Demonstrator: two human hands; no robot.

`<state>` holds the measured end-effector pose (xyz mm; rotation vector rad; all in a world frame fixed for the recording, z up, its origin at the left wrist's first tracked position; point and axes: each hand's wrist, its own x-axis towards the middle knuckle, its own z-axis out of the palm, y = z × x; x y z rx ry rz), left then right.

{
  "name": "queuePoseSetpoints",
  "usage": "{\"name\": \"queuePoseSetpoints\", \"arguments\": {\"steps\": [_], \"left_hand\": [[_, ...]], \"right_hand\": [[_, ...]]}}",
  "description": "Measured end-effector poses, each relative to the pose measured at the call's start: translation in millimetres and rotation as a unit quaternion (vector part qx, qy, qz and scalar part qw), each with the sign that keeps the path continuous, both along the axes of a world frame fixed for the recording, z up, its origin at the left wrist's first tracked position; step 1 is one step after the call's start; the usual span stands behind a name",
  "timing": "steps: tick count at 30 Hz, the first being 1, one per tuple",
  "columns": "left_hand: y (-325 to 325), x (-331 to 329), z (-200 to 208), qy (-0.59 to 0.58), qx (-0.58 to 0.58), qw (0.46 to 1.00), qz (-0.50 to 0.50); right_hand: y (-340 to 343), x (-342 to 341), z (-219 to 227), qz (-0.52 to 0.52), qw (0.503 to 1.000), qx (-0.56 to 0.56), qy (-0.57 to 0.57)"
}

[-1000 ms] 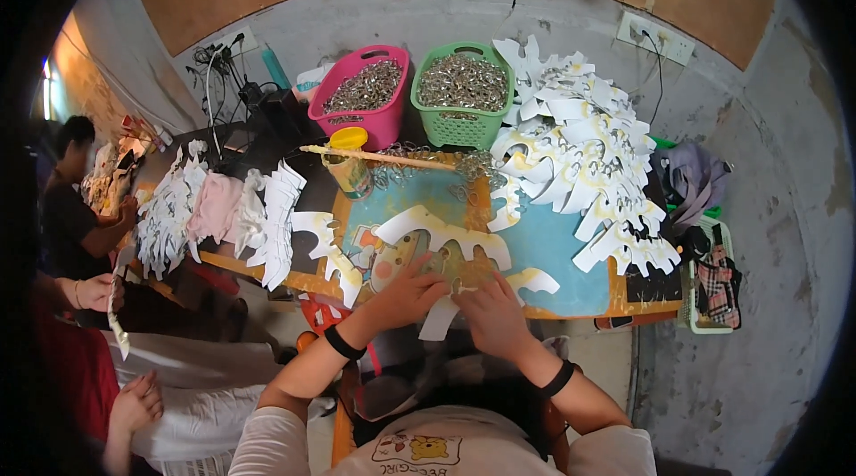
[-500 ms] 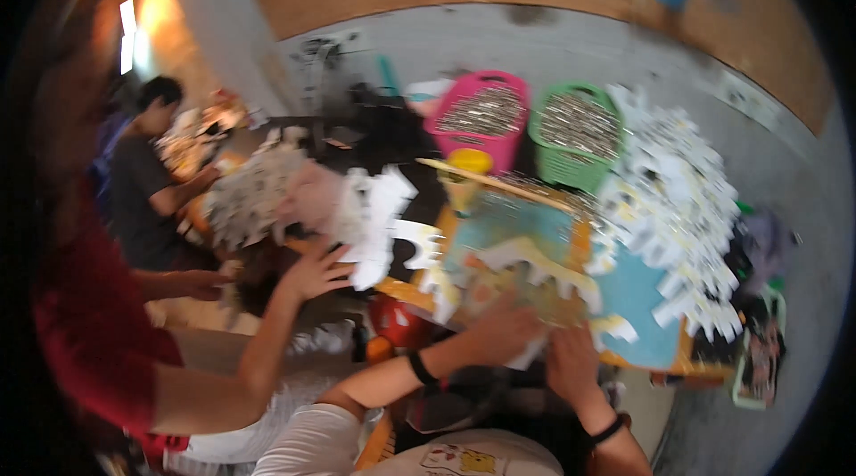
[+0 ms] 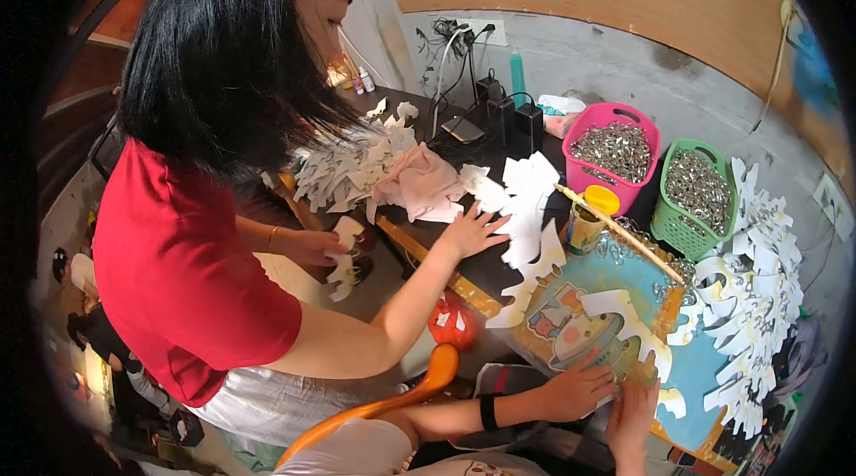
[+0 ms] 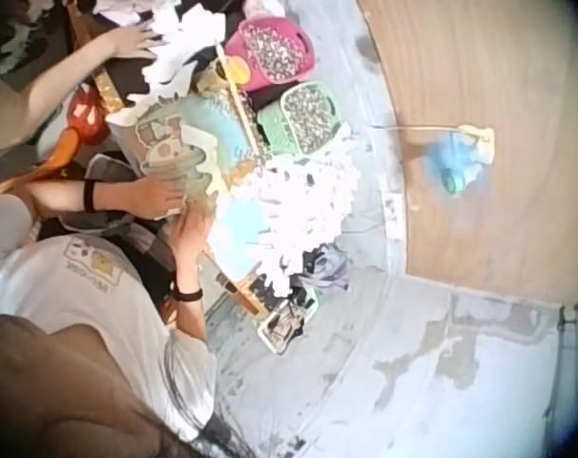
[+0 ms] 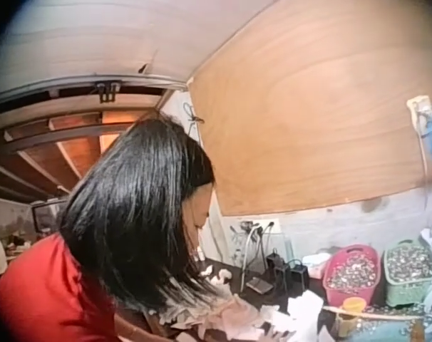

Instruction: Applying adhesive and assembling cut materials for shoe manufacturing.

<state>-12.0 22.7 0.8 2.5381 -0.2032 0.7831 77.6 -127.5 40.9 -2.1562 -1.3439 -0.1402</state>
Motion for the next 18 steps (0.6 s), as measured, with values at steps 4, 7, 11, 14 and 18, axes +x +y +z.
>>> {"name": "queuePoseSetpoints", "arguments": {"steps": [4,7,11,14,18], "left_hand": [[-6,1,-1,0.035,-0.030,0.999,0.014],[-6,3,-6,0.027,-0.027,0.999,0.018],[-4,4,-11,0.046,-0.041,0.998,0.006],[-1,6,-10,0.049,-0.037,0.998,0.013],[0,6,-5,0.051,-0.054,0.997,-0.001]], "right_hand": [[-9,5,-2,-0.014,0.997,-0.014,0.078],[-7,0,-5,-0.019,0.997,0.018,0.066],[-6,-2,1,-0.026,0.998,0.043,0.045],[-6,4,-6,-0.029,0.997,0.061,0.031],[0,5,-5,-0.049,0.996,0.072,0.024]]}}
